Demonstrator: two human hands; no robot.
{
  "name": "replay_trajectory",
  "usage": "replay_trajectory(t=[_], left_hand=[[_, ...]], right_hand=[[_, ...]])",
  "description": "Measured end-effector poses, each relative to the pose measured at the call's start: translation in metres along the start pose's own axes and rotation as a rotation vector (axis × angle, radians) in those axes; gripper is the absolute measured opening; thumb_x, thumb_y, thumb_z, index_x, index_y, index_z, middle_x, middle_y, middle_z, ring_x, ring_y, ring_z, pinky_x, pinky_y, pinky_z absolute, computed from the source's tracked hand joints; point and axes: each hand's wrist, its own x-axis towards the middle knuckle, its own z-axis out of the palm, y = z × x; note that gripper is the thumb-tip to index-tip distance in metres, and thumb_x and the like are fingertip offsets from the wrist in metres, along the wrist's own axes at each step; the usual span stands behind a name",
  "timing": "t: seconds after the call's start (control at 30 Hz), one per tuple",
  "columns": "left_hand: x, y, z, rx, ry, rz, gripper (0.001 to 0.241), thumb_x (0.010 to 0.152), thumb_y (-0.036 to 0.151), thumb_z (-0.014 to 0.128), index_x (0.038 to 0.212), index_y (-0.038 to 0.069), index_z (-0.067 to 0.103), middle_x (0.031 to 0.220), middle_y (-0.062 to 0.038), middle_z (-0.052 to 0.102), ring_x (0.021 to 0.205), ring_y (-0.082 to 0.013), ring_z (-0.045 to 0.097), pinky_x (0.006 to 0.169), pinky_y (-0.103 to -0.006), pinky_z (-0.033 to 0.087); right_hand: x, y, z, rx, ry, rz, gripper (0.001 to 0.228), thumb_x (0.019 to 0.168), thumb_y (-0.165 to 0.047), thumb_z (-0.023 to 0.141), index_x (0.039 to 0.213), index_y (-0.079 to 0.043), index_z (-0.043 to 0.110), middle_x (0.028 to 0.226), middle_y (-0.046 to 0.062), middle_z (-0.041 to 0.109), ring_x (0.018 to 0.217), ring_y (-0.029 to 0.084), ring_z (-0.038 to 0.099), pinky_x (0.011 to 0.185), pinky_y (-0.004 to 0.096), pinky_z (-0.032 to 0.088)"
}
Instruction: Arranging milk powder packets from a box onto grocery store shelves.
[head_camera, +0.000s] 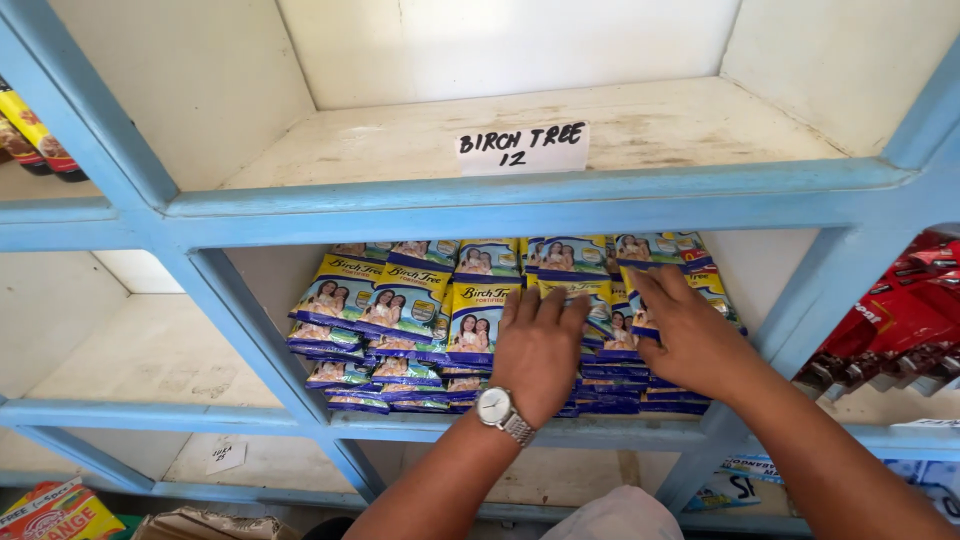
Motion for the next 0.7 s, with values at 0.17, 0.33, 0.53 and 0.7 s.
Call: replay_trajectory(t=[0.17, 0.33, 0.53, 0.7], left_hand=[[0.007, 0.020, 0.025, 0.005, 0.002, 0.043, 0.035, 0.093, 0.019, 0.064, 0.127, 0.008, 0.067, 0.126, -0.019, 0.068, 0.119, -0.0458, 0.061, 0.111, -0.0605, 0.038], [0.011, 0.031, 0.044, 0.014, -0.016, 0.081, 0.036, 0.093, 0.017, 0.062, 0.128, 0.008, 0.067, 0.128, -0.020, 0.068, 0.119, -0.0462, 0.061, 0.113, -0.0594, 0.038], [0.010, 0.035, 0.035, 0.014, -0.039, 0.063, 0.040, 0.092, 0.024, 0.065, 0.128, 0.009, 0.066, 0.129, -0.019, 0.067, 0.122, -0.0456, 0.058, 0.112, -0.0648, 0.033], [0.007, 0.034, 0.036, 0.066, -0.124, 0.049, 0.057, 0.089, 0.040, 0.070, 0.134, 0.007, 0.061, 0.138, -0.020, 0.059, 0.131, -0.0451, 0.050, 0.113, -0.0669, 0.029]], right_hand=[[-0.018, 0.013, 0.010, -0.325, -0.038, 0.135, 0.077, 0.071, -0.021, 0.074, 0.140, 0.003, 0.049, 0.129, 0.020, 0.053, 0.121, 0.042, 0.053, 0.101, 0.049, 0.046], [-0.022, 0.010, 0.006, -0.692, -0.150, 0.180, 0.040, 0.091, -0.020, 0.066, 0.125, -0.003, 0.057, 0.135, 0.012, 0.054, 0.128, 0.037, 0.054, 0.104, 0.046, 0.049], [-0.007, 0.015, -0.026, -0.095, -0.287, 0.148, 0.084, 0.067, -0.022, 0.074, 0.144, 0.004, 0.051, 0.130, 0.021, 0.051, 0.113, 0.041, 0.055, 0.099, 0.045, 0.046], [0.036, 0.025, 0.003, 0.048, -0.143, 0.029, 0.050, 0.099, -0.038, 0.048, 0.141, -0.014, 0.059, 0.131, 0.016, 0.054, 0.121, 0.035, 0.058, 0.103, 0.048, 0.044]])
